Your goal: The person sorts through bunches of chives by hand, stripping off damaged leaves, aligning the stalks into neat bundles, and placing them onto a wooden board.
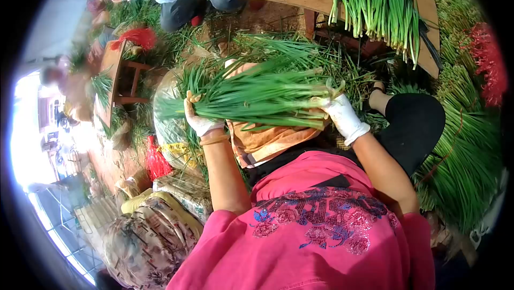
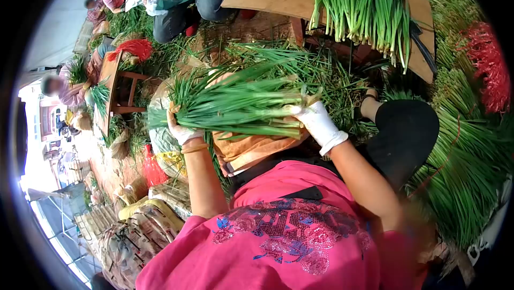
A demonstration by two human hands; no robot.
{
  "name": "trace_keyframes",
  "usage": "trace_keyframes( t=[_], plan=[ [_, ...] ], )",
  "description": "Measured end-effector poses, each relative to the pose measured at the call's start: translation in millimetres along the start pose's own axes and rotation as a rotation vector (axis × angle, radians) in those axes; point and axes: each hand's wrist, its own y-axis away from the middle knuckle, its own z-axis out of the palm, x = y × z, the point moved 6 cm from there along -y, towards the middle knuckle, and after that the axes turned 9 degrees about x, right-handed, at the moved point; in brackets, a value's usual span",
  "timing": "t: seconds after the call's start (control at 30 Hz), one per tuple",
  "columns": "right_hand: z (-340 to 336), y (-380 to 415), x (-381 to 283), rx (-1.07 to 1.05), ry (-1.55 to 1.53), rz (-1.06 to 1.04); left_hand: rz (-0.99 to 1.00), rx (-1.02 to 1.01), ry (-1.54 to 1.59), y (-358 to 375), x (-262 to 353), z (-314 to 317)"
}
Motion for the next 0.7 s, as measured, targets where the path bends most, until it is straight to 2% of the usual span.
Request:
trace_keyframes(
  t=[0.03,0.07,0.1,0.13,0.17,0.2,0.23,0.3,0.33,0.37,0.4,0.43,0.47,0.5,0.57,0.6,0.63,0.7],
  plan=[
    [8,2,-2,-0.015,-0.124,0.058,-0.012,-0.04,0.022,-6,6,1],
    [4,5,-10,0.204,-0.171,-0.012,0.013,0.05,-0.057,-10,15,-8],
    [6,12,-34,0.31,-0.354,0.034,0.019,-0.013,-0.036,-12,22,-11],
    [-26,-1,-37,0.268,-0.536,0.029,-0.01,-0.178,0.026,-19,33,-13],
    [-60,-13,-36,0.188,-0.85,-0.063,-0.04,-0.34,0.085,-19,41,-14],
    [-88,-12,-53,0.286,-0.73,-0.197,-0.011,-0.315,0.015,-10,43,-11],
    [-94,-7,-69,0.285,-0.603,-0.261,-0.049,-0.334,0.05,-13,42,-12],
    [-71,16,-90,0.329,0.006,-0.28,-0.128,-0.362,0.114,-18,41,-19],
    [-38,27,-98,0.136,0.093,-0.267,-0.061,-0.263,0.088,-27,45,-32],
    [-9,24,-86,-0.059,-0.016,-0.198,-0.195,-0.381,0.2,-19,37,-16],
    [10,27,-73,-0.106,0.244,0.005,-0.213,-0.395,0.236,-19,33,-11],
    [30,27,-69,-0.096,0.341,-0.162,-0.23,-0.409,0.271,-17,29,-3],
    [43,29,-58,-0.152,0.367,0.017,-0.192,-0.407,0.202,-14,27,3],
    [61,25,-57,-0.214,0.574,0.025,-0.155,-0.406,0.13,-7,23,15],
    [70,4,-32,-0.285,0.202,-0.086,-0.074,-0.378,-0.004,4,21,33],
    [69,1,-47,-0.338,-0.025,-0.153,-0.028,-0.35,-0.065,9,21,39],
    [68,7,-75,-0.249,-0.013,-0.071,0.017,-0.316,-0.125,13,23,41],
    [26,2,-97,-0.18,-0.277,-0.133,0.059,-0.274,-0.171,13,24,36]
  ],
)
